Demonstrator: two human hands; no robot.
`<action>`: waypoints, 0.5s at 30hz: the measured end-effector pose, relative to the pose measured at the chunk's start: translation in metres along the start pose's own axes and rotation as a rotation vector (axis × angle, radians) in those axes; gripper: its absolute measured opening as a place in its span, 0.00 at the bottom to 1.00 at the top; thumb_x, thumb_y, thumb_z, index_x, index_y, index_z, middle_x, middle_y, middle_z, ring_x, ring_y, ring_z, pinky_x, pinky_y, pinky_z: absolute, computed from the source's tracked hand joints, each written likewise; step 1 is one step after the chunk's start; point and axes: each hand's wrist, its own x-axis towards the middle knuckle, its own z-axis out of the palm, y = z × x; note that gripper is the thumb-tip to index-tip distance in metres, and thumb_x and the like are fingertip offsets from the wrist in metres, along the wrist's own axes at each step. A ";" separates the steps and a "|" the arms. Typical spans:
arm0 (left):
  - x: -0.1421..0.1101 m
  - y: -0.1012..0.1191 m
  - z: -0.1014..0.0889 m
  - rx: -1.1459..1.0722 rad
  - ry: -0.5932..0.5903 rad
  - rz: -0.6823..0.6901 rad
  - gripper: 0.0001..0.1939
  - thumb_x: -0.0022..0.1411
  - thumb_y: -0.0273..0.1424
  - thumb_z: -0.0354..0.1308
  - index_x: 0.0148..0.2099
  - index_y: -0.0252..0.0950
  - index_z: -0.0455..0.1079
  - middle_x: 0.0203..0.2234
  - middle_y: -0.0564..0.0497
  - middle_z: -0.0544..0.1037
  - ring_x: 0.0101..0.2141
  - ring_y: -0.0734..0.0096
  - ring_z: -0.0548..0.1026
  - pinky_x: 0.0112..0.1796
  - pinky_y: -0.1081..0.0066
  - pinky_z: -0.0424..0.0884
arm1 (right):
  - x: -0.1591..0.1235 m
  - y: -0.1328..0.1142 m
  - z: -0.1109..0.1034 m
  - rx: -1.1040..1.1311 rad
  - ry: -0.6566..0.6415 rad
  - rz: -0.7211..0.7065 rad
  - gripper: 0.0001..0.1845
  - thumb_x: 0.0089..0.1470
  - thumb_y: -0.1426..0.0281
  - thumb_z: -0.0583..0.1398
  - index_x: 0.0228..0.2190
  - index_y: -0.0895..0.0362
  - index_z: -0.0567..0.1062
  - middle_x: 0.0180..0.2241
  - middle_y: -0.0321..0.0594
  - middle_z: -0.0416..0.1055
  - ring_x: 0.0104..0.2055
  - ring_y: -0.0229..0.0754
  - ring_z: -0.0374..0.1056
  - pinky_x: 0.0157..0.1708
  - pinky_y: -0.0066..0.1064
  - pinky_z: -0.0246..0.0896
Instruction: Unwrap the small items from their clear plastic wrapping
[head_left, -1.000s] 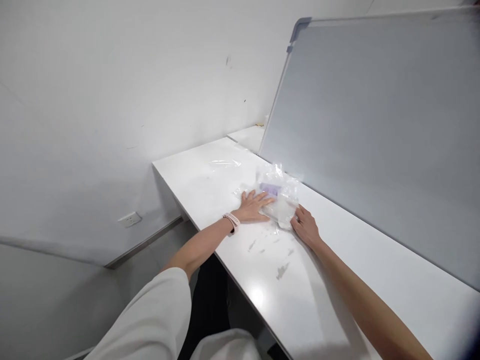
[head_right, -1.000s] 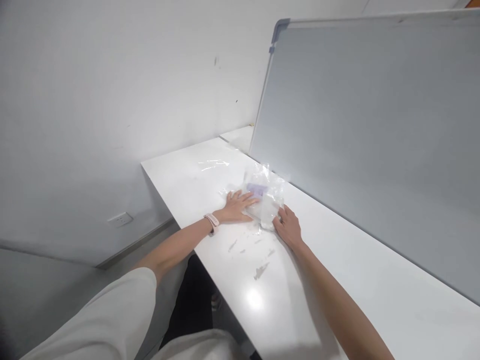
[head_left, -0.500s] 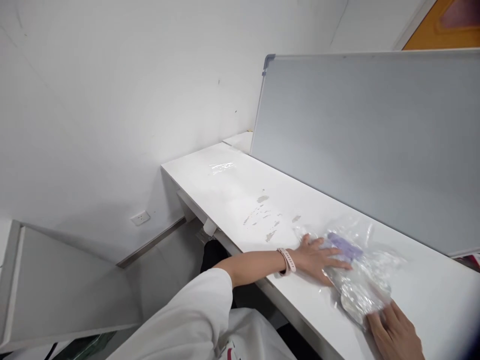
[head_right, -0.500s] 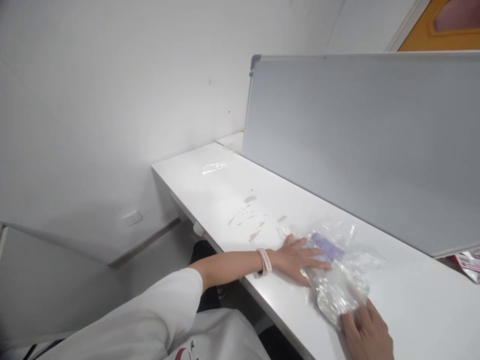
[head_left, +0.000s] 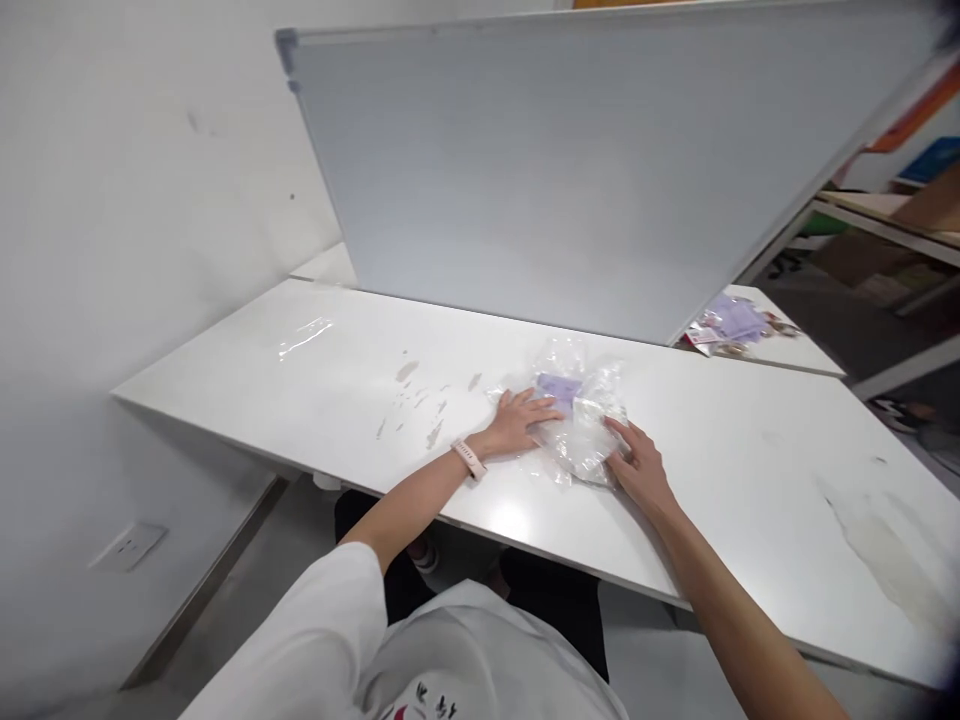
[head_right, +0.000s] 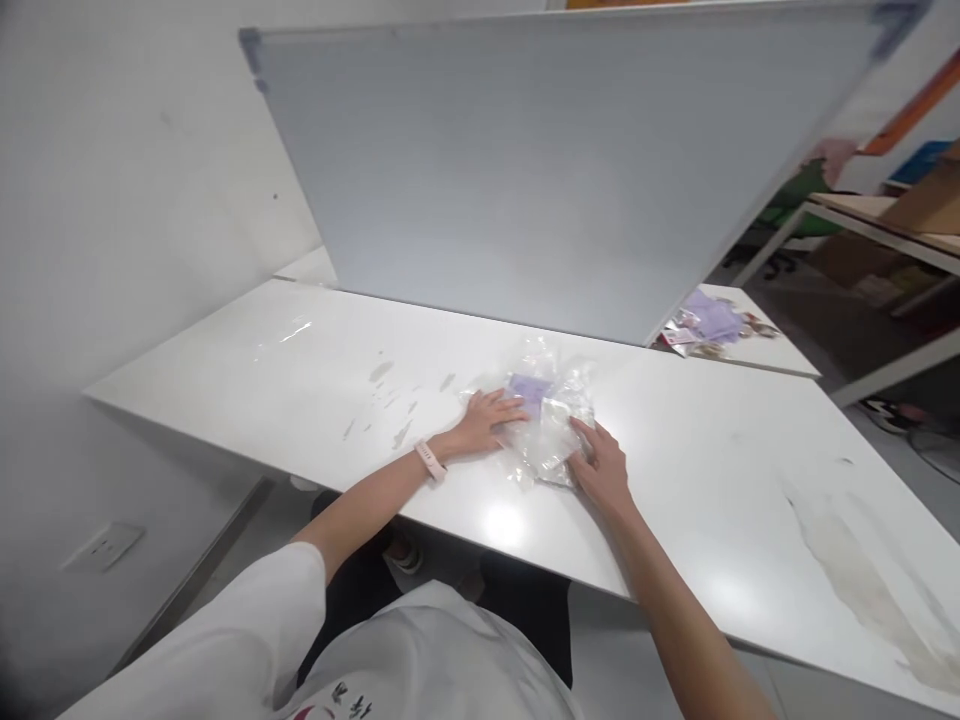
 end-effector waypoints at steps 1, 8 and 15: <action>-0.002 -0.002 -0.002 -0.023 0.034 -0.034 0.27 0.63 0.36 0.60 0.64 0.54 0.65 0.68 0.57 0.60 0.70 0.53 0.49 0.66 0.42 0.37 | 0.007 0.000 0.001 0.026 -0.003 0.022 0.33 0.49 0.59 0.56 0.57 0.48 0.73 0.61 0.44 0.65 0.63 0.54 0.60 0.58 0.49 0.61; -0.005 -0.016 -0.015 -0.321 0.444 -0.203 0.17 0.66 0.34 0.59 0.57 0.43 0.73 0.54 0.50 0.77 0.56 0.63 0.72 0.59 0.65 0.62 | 0.037 -0.005 0.002 0.111 0.129 0.182 0.33 0.53 0.46 0.59 0.55 0.48 0.75 0.63 0.46 0.63 0.66 0.54 0.55 0.65 0.54 0.47; 0.010 -0.019 -0.071 -0.662 0.849 -0.349 0.13 0.66 0.42 0.58 0.41 0.36 0.74 0.31 0.53 0.77 0.34 0.71 0.75 0.35 0.74 0.68 | 0.030 -0.021 -0.008 0.058 0.430 0.034 0.29 0.58 0.51 0.57 0.55 0.53 0.73 0.62 0.48 0.63 0.65 0.56 0.55 0.61 0.55 0.55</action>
